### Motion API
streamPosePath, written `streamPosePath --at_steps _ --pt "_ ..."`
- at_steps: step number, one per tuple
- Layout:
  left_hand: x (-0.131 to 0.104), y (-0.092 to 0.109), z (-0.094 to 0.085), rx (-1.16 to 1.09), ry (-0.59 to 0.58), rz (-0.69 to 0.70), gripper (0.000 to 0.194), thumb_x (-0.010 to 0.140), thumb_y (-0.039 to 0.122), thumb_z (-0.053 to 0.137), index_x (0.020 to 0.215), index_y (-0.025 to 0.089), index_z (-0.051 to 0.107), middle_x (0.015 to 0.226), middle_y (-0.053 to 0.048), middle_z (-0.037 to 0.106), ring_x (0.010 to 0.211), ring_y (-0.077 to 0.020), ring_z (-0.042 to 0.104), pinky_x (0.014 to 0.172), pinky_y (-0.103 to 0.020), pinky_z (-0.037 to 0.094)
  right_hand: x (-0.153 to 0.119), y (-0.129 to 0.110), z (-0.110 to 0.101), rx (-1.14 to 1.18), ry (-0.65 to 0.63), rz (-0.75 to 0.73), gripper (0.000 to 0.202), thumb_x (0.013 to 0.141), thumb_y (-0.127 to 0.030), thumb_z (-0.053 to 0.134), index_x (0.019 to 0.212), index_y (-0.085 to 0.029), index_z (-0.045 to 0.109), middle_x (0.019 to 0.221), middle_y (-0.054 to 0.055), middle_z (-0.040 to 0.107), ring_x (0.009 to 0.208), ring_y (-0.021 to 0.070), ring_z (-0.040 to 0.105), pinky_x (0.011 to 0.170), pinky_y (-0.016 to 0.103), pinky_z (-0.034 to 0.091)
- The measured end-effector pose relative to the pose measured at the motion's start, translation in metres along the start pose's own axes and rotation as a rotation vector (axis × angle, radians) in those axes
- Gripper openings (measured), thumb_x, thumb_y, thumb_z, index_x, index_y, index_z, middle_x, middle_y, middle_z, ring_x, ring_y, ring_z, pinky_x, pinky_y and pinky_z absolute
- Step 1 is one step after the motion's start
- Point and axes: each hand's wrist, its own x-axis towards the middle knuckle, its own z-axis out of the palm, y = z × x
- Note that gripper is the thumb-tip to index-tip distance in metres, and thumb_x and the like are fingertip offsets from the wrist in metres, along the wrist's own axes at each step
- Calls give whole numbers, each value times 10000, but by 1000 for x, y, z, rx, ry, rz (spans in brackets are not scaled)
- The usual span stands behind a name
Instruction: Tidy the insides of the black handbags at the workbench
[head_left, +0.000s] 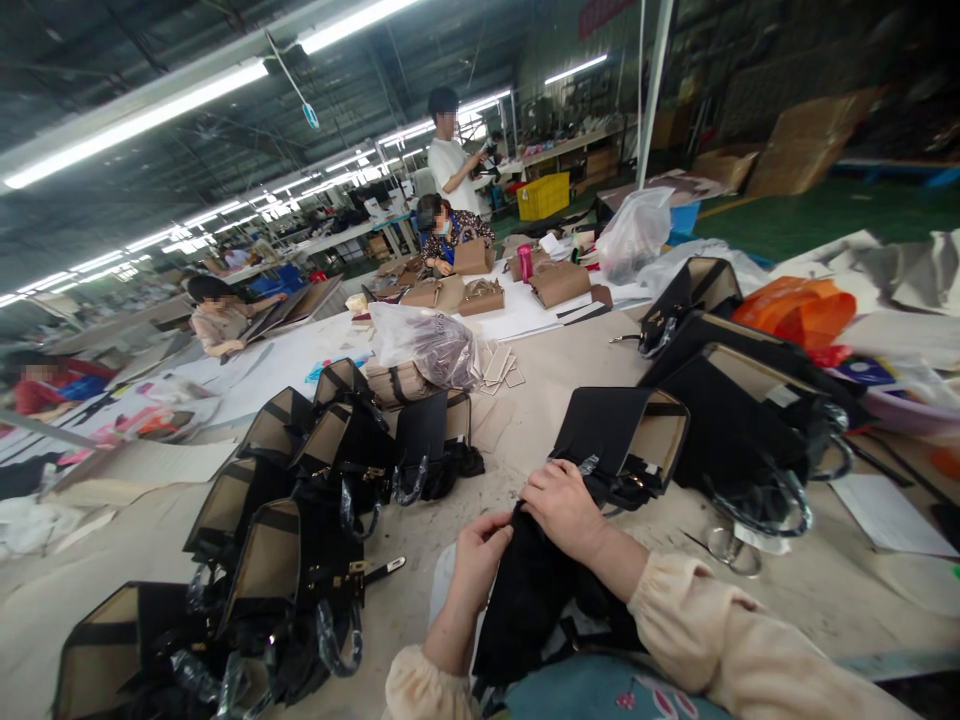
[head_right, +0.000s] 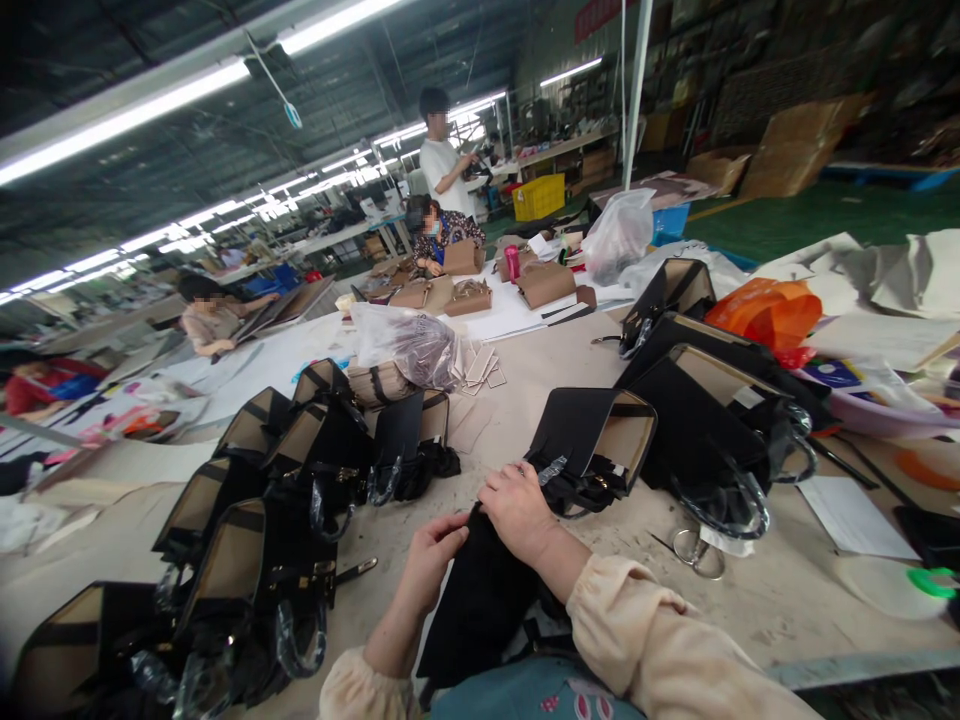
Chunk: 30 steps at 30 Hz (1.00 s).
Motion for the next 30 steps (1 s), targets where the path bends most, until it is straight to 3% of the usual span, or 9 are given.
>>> streamPosePath --at_steps 4,9,15,21,25,30 --pt "12 4 6 61 51 35 185 672 318 644 634 137 641 540 28 554 534 -104 475 521 -218 360 0 1 0 2 3 -1 96 828 -276 632 747 -233 659 809 7 645 885 191 505 971 403 228" --pt "25 4 12 82 70 71 341 688 385 643 489 162 477 470 69 378 505 -79 353 499 -209 283 0 0 0 -1 4 -2 109 838 -264 622 738 -233 652 792 -1 643 875 188 512 975 409 228" --pt "12 3 4 30 3 60 253 663 390 659 647 146 595 561 38 497 555 -97 443 537 -213 345 0 -1 0 6 5 1 107 832 -279 630 739 -232 652 799 5 646 874 191 513 972 411 240" --pt "0 4 -1 -115 -98 -64 283 608 300 671 838 137 639 689 -10 622 623 -122 544 597 -230 412 -1 -1 -1 8 3 0 104 826 -276 640 734 -228 650 800 3 645 881 195 518 979 424 236" --pt "10 2 3 57 -25 -16 233 684 357 613 759 137 597 574 24 544 528 -103 477 523 -218 364 -1 -1 -1 5 -2 -1 106 831 -266 632 734 -226 649 795 4 643 886 193 518 992 423 229" --pt "24 6 12 251 87 136 272 719 355 615 546 159 539 515 37 468 542 -106 413 545 -229 316 -1 -3 -3 -2 -9 7 101 839 -228 615 745 -223 650 799 0 643 880 186 521 991 414 237"
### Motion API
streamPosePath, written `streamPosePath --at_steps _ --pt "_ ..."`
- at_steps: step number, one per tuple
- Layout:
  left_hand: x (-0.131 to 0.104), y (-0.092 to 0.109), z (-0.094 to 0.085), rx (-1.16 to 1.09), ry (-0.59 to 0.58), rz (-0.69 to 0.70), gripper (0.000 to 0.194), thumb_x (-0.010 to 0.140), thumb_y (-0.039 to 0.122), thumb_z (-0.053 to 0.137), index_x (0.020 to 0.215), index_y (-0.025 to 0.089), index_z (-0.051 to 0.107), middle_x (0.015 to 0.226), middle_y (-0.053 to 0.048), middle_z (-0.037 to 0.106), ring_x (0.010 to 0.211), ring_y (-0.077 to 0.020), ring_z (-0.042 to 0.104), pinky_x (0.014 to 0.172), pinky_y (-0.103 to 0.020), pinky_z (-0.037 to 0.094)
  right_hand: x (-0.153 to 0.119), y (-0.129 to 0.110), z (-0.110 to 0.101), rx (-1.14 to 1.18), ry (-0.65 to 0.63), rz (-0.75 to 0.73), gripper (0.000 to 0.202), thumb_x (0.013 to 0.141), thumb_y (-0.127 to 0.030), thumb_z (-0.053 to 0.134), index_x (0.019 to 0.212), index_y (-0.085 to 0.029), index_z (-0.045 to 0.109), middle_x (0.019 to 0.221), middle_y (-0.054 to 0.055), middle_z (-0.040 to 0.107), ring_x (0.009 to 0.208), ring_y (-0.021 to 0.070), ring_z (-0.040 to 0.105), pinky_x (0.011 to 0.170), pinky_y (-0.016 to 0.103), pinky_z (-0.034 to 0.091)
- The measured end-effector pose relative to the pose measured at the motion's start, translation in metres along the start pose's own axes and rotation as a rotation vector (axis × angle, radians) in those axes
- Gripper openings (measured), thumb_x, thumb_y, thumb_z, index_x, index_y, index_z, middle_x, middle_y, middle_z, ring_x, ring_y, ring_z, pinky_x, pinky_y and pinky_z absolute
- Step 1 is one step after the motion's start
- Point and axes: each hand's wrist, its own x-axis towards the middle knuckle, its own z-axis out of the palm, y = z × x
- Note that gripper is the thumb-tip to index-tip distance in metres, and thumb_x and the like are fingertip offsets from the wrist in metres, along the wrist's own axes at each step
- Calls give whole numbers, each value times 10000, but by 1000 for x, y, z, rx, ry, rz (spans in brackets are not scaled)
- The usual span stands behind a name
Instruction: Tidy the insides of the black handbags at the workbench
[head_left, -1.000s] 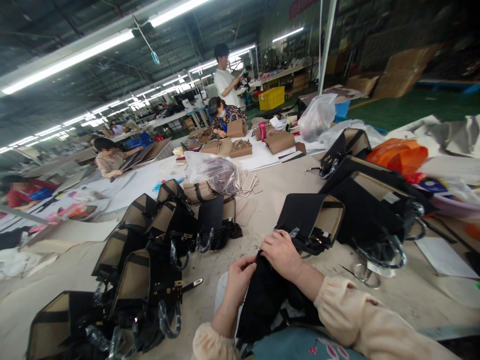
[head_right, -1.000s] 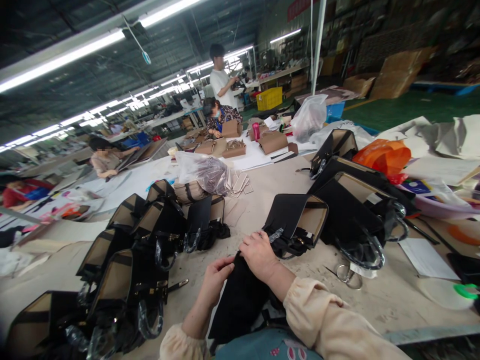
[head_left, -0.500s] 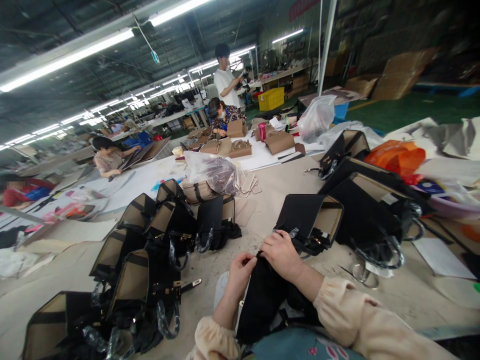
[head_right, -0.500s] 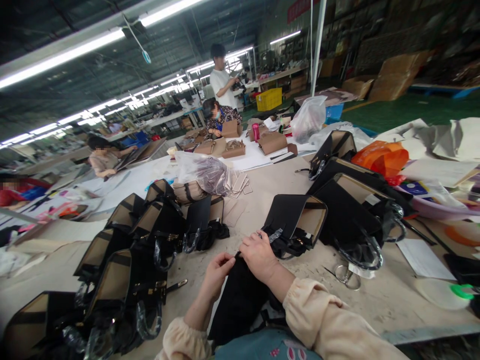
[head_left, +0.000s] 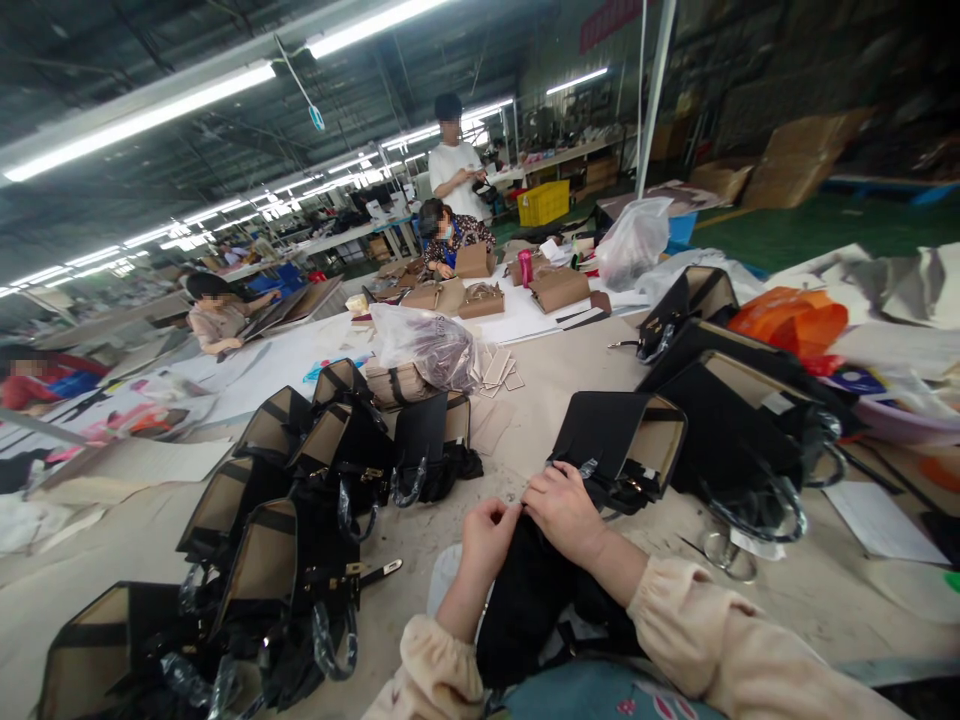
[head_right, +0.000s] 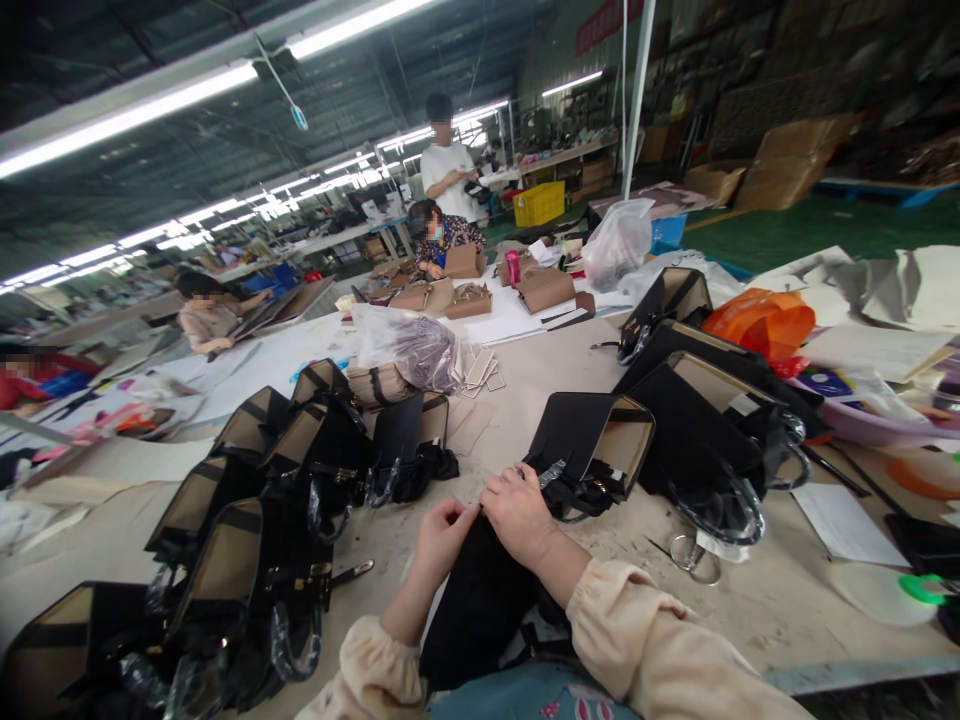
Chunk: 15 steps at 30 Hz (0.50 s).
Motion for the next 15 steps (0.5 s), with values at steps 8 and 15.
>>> streamPosePath --at_steps 8,15 --pt "-16 2 -12 111 -46 98 170 708 137 514 712 158 682 723 -31 642 745 -173 572 692 -268 414 0 0 -1 -4 -16 6 99 834 -261 628 749 -220 656 808 4 645 884 190 524 985 420 243" --pt "-15 -5 -13 59 -118 5 316 803 359 504 704 129 696 629 -32 628 653 -180 564 619 -273 416 0 0 -1 -12 -28 4 94 827 -285 639 758 -225 659 821 4 649 902 199 526 996 435 242"
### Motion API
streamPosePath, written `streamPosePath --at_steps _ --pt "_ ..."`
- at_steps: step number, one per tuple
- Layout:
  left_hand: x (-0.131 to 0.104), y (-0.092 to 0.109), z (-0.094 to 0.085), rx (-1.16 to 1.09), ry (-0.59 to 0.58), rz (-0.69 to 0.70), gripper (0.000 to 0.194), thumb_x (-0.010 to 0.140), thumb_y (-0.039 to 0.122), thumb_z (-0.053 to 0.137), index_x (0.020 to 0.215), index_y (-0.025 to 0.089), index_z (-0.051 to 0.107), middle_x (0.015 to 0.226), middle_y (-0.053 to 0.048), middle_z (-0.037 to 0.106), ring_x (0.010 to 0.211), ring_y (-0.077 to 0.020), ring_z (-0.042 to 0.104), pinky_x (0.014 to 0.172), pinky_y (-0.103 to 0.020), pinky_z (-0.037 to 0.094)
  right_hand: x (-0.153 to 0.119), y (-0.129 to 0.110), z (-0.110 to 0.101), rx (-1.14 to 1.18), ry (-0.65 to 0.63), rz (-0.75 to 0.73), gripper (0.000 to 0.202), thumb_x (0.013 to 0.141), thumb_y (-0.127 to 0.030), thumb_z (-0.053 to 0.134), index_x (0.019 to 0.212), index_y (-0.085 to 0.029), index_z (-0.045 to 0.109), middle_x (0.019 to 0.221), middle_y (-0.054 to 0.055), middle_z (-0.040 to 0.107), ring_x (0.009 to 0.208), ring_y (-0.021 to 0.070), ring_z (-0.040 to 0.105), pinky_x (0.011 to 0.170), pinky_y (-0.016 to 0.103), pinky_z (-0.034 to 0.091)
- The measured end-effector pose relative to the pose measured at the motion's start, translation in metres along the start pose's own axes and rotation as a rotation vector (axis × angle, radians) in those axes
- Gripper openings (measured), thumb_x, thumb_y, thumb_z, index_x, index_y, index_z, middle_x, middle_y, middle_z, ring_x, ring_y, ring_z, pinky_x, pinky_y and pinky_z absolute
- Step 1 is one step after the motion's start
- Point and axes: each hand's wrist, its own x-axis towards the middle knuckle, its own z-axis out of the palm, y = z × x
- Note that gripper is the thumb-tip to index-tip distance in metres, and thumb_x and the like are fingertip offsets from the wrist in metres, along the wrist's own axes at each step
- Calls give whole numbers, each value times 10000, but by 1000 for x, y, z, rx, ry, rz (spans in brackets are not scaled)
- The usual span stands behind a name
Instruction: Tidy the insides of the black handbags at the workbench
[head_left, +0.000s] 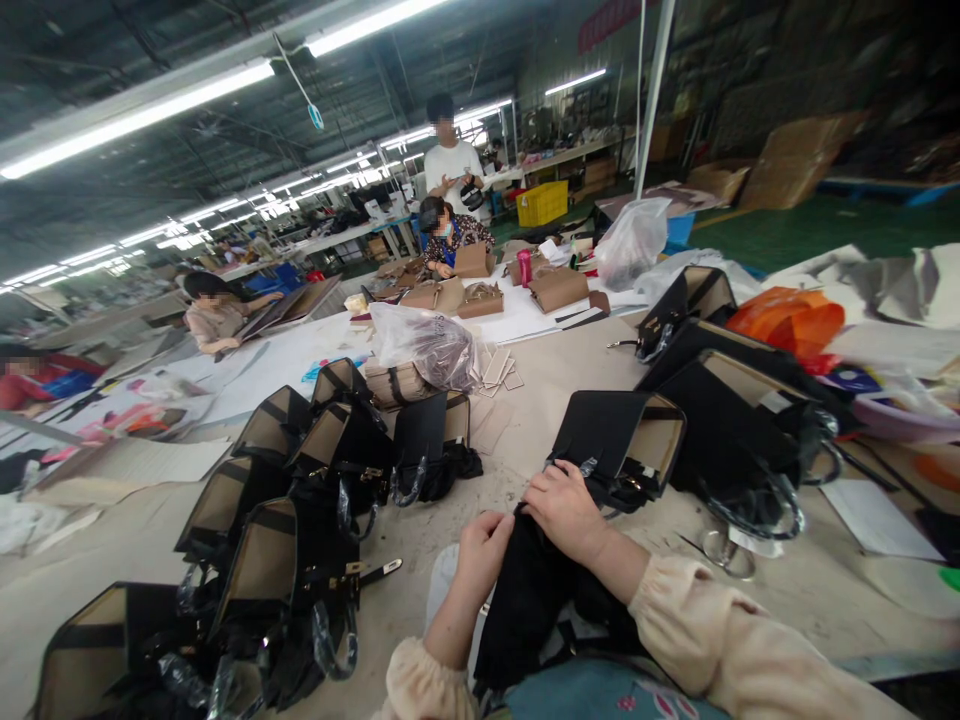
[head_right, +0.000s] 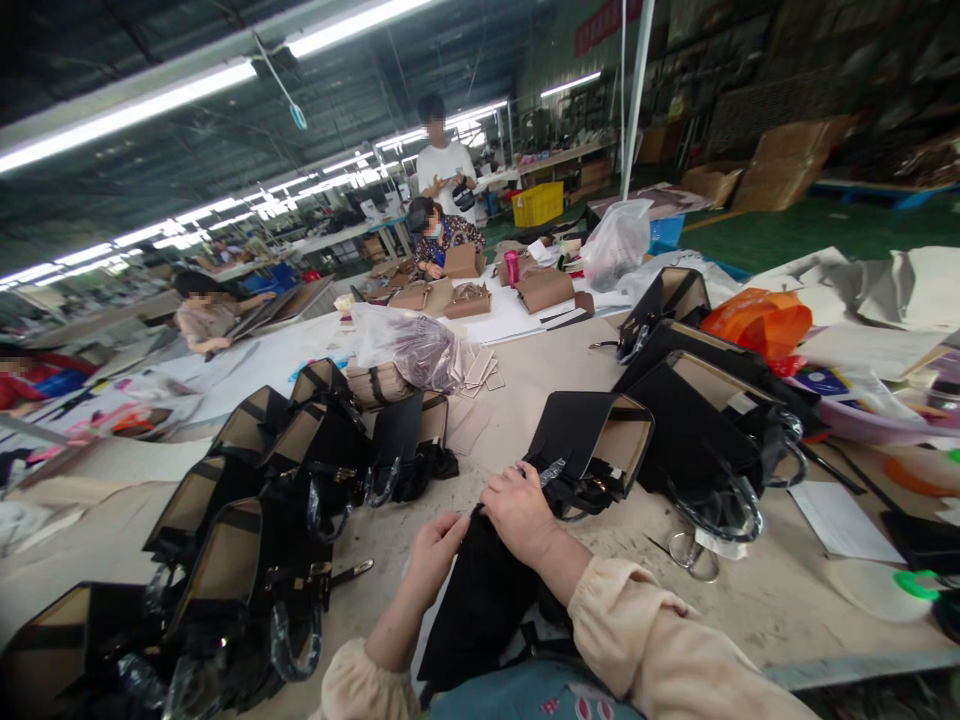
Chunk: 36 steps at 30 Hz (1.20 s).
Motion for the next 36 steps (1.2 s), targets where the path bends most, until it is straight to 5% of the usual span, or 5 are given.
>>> streamPosePath --at_steps 5,10,16,24,36 --pt "5 5 2 14 21 21 242 757 303 538 734 132 708 708 -53 672 723 -201 591 682 -285 440 0 -1 -1 -6 -9 -1 89 831 -281 630 765 -230 661 826 4 650 909 202 526 997 439 247" --pt "-11 4 -10 -228 -232 -3 395 641 147 500 961 155 732 881 -54 712 883 -211 610 842 -308 446 -1 1 -3 -6 -6 7 101 832 -289 624 763 -230 669 827 14 653 910 207 527 1000 448 246" --pt "-45 -10 -17 -372 -202 -286 474 753 484 544 984 107 715 812 -84 698 794 -214 612 715 -306 457 -9 -2 -7 26 7 3 129 825 -237 619 936 -260 680 866 16 660 914 208 545 1012 457 256" --pt "-91 -17 -23 2 -133 -15 458 871 503 457 1051 157 697 1004 -79 710 989 -258 601 856 -315 432 -52 9 -25 121 74 87 469 888 -349 523 1332 -207 477 1122 95 610 1059 240 537 1011 444 356" --pt "-110 -22 9 533 75 -42 447 915 408 358 651 161 621 644 -77 648 629 -180 581 586 -261 319 -166 5 -31 298 -102 307 770 817 -474 544 1457 -145 269 1384 150 483 1238 270 492 1017 418 433"
